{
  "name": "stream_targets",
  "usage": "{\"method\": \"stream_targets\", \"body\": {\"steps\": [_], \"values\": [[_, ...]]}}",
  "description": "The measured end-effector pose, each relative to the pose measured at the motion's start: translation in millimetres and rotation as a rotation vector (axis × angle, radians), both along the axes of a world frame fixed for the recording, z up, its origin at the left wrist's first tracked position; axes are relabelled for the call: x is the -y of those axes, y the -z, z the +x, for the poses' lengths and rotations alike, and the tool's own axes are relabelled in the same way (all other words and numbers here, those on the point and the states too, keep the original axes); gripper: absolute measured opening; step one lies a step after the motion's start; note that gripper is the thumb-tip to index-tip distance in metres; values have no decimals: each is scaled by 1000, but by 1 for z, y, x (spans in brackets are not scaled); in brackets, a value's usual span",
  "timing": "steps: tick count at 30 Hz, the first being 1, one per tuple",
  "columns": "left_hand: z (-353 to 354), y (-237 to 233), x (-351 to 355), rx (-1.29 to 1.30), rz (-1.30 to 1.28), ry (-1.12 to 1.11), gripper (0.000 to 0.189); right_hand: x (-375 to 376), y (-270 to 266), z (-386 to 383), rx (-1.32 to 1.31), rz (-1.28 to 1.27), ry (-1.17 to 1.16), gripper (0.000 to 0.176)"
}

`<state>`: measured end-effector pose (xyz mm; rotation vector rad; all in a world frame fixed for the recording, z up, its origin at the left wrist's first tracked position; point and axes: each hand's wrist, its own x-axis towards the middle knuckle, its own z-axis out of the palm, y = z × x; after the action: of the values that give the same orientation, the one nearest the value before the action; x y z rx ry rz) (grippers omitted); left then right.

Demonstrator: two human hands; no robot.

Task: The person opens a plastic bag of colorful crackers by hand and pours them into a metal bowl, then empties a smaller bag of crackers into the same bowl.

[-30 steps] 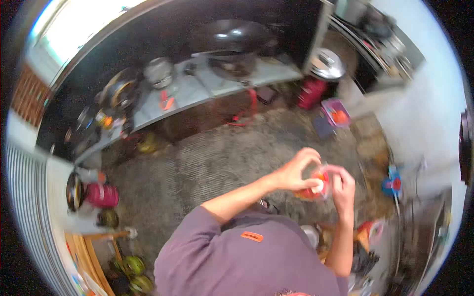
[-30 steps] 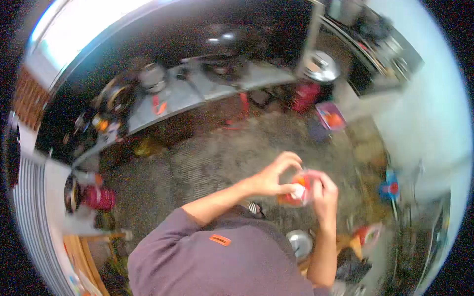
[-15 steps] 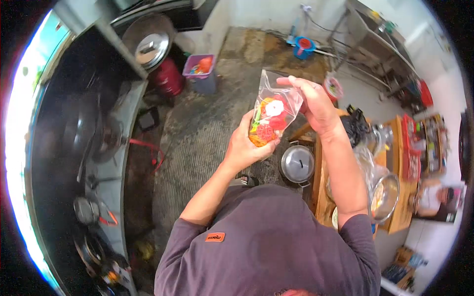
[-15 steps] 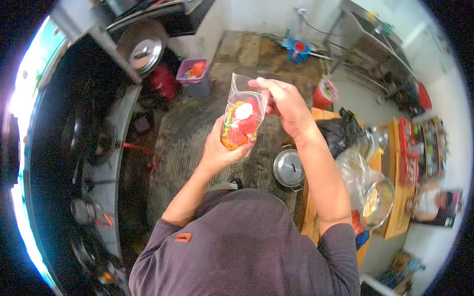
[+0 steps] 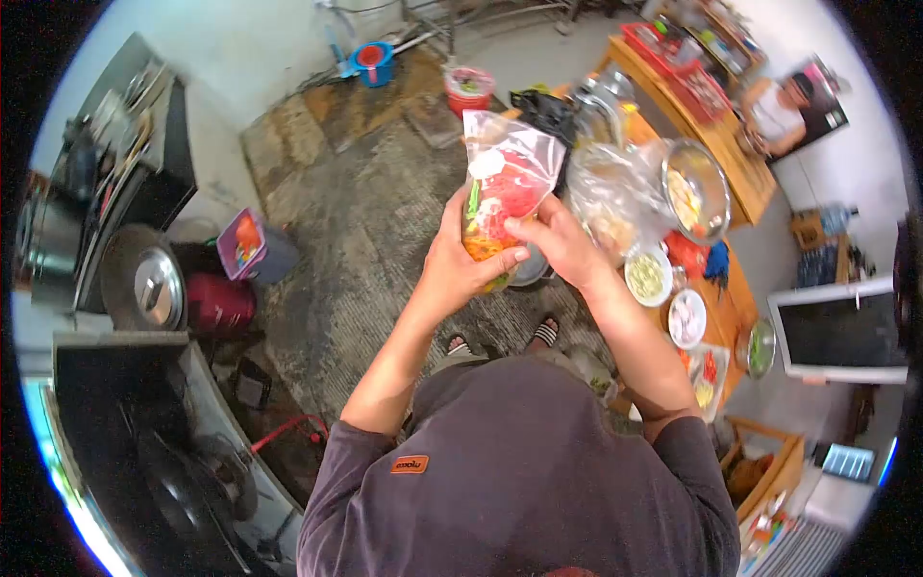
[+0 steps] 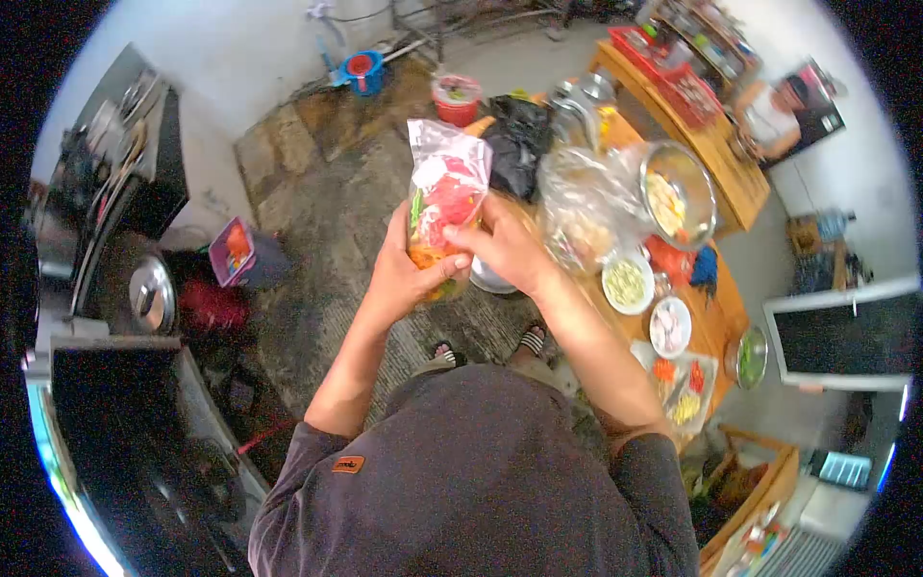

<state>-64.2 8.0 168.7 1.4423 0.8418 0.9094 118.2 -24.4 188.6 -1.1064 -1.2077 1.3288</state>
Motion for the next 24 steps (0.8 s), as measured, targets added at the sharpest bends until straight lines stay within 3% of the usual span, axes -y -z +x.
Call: {"method": "stream_targets", "body": {"steps": [1, 3, 5, 10, 14, 17, 24], "values": [[7, 4, -1, -17, 99, 60, 92, 8, 0, 5, 8, -4, 34, 56], [21, 6, 1, -15, 202, 137, 98, 22, 3, 14, -506, -14, 221, 51], [33, 5, 8, 25, 144, 224, 102, 29, 14, 32, -547, 14, 265, 50], [70, 11, 27, 84, 124, 192, 92, 49, 24, 60, -611, 63, 326, 53], [91, 13, 43, 82, 139, 121, 79, 73, 20, 64, -374, 89, 406, 57], [106, 14, 56, 12, 146, 144, 76, 92, 13, 85, -2, 92, 294, 67], [169, 28, 85, -66, 116, 226, 70, 127, 40, 143, -149, 118, 436, 73]]}}
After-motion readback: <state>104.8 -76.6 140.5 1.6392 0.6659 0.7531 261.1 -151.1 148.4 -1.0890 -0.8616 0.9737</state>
